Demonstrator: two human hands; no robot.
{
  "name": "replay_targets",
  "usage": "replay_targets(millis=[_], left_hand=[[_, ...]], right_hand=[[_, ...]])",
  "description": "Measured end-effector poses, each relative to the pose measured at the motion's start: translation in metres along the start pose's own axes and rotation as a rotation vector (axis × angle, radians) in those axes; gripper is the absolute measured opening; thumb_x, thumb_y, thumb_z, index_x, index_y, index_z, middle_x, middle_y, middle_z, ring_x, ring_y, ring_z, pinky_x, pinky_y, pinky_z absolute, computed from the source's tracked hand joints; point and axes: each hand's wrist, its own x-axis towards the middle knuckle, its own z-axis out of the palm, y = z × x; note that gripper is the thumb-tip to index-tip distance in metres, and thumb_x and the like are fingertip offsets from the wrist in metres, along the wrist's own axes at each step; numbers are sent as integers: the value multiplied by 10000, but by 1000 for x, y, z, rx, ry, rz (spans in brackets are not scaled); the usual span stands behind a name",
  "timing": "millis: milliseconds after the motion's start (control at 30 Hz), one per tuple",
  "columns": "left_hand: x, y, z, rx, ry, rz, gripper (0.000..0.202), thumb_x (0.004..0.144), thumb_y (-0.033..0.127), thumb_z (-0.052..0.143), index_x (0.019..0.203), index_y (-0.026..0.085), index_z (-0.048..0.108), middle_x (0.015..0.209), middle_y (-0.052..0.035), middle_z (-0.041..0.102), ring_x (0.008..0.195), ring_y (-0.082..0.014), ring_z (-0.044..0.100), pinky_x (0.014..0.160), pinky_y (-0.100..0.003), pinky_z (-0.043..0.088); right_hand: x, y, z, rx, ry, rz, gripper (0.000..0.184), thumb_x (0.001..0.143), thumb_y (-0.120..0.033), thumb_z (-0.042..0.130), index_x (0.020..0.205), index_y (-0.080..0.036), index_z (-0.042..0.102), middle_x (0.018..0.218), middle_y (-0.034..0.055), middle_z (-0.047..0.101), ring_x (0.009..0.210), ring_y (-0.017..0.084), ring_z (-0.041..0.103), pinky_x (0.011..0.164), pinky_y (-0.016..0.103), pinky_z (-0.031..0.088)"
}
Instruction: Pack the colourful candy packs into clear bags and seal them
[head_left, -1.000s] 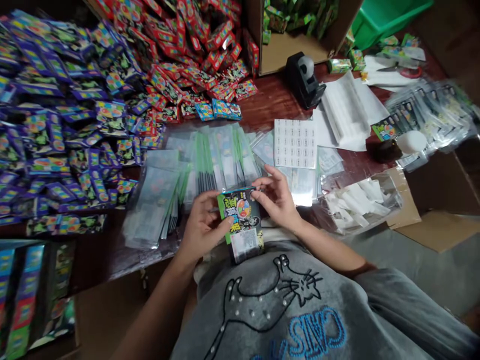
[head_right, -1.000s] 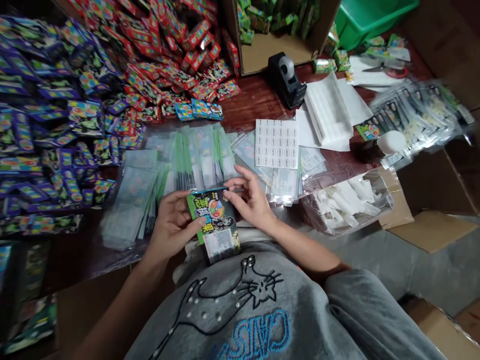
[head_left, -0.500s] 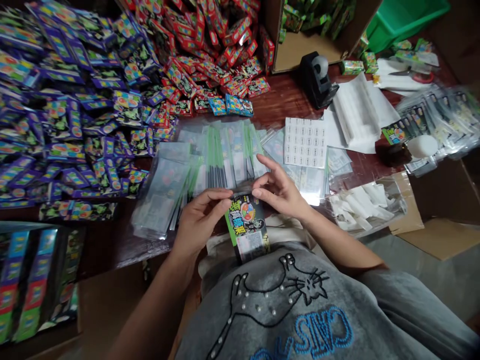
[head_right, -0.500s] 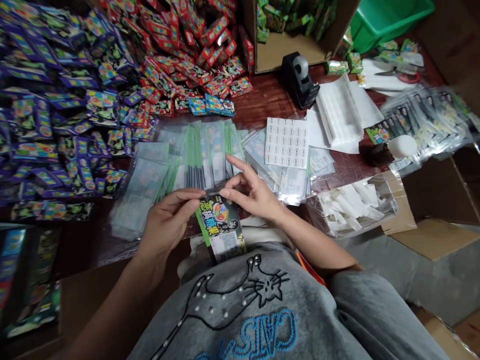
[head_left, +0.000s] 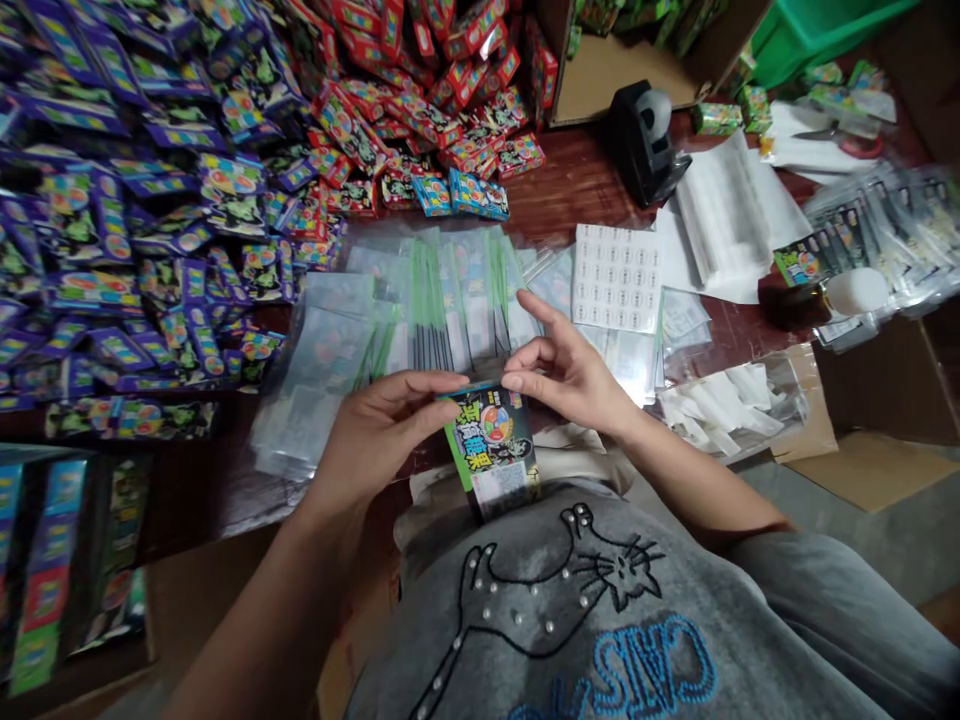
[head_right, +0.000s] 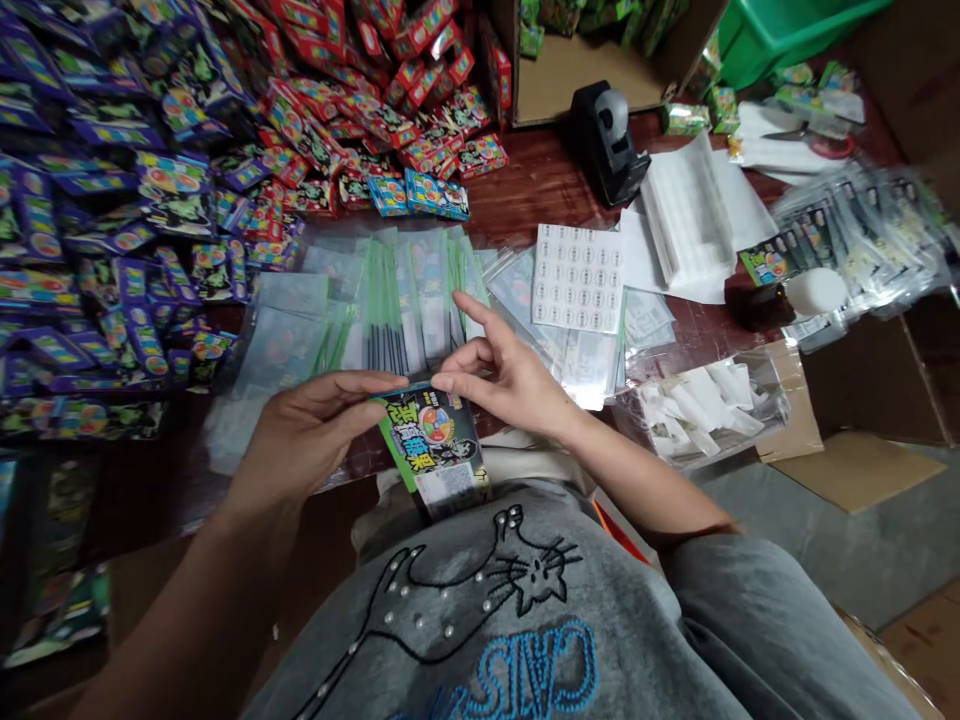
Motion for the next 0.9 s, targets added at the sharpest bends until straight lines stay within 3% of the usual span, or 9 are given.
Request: replay_targets(millis=[67, 133, 233, 300, 367, 433, 667, 800, 900], left_hand=[[0, -3, 0, 33, -10, 62, 405, 691, 541, 996, 886, 236, 815, 1091, -82, 858, 986, -233, 806, 915, -377, 678], [0, -4, 2, 61, 0, 119, 338, 731, 505, 975, 857, 240, 806, 1074, -70, 856, 1014, -224, 805, 962, -380, 671], [3, -5, 7, 80, 0, 163, 229, 796, 433, 922, 860, 245, 810, 1062, -56, 852, 1012, -202, 802, 976, -364, 664], [4, -5, 10, 90, -5, 171, 187, 804, 404, 901, 863, 250, 813, 1043, -47, 849, 974, -189, 800, 946, -348, 668], [6, -5, 12, 100, -7, 168, 172, 805, 398, 888, 864, 255, 812, 1029, -40, 845, 939, -182, 796, 920, -343, 672], [6, -6, 14, 101, 0, 168, 167, 809, 392, 883, 873, 257, 810, 1032, -39, 845, 938, -181, 798, 921, -343, 673], [7, -12, 13, 44, -26, 212, 166, 838, 359, 877, 900, 224, 804, 1056, -62, 856, 990, -186, 811, 950, -336, 666], [8, -13, 10, 0, -27, 200, 170, 855, 350, 873, 928, 210, 809, 1062, -71, 856, 974, -187, 807, 925, -334, 654], [1, -17, 8, -107, -51, 193, 201, 852, 385, 887, 935, 214, 820, 1087, -77, 852, 1013, -198, 797, 975, -359, 628]], right_hand=[[-3, -6, -8, -34, -61, -23, 892, 1023, -474, 753, 1728, -282, 242, 1054, 26, 746, 954, 187, 736, 898, 368, 639], [-2, -17, -18, -111, -95, -73, 700, 1047, -430, 726, 1647, -251, 413, 1094, 39, 740, 994, 176, 726, 932, 358, 621], [10, -39, -30, -302, -138, -217, 284, 1045, -349, 735, 1286, -201, 707, 1113, 51, 734, 1098, 183, 683, 1048, 385, 555], [21, -51, -33, -410, -260, -263, 116, 1034, -310, 743, 1067, -199, 754, 1068, 45, 742, 1123, 195, 653, 1084, 405, 516], [32, -55, -31, -483, -407, -239, 68, 1018, -268, 740, 994, -207, 756, 1016, 36, 741, 1100, 199, 644, 1073, 405, 506], [38, -51, -26, -555, -456, -193, 32, 995, -219, 732, 1003, -213, 762, 1019, 38, 731, 1106, 205, 639, 1068, 402, 500], [37, -37, -16, -699, -305, -203, 203, 988, -203, 727, 1190, -210, 707, 1175, 80, 686, 1145, 231, 625, 1057, 404, 509], [27, -35, -15, -866, -229, -386, 109, 1061, -290, 691, 1126, -208, 719, 1194, 109, 676, 1134, 258, 622, 1012, 417, 534], [22, -37, -15, -932, -242, -483, 186, 1100, -365, 658, 1104, -221, 775, 1144, 105, 741, 1061, 257, 679, 951, 415, 562]])
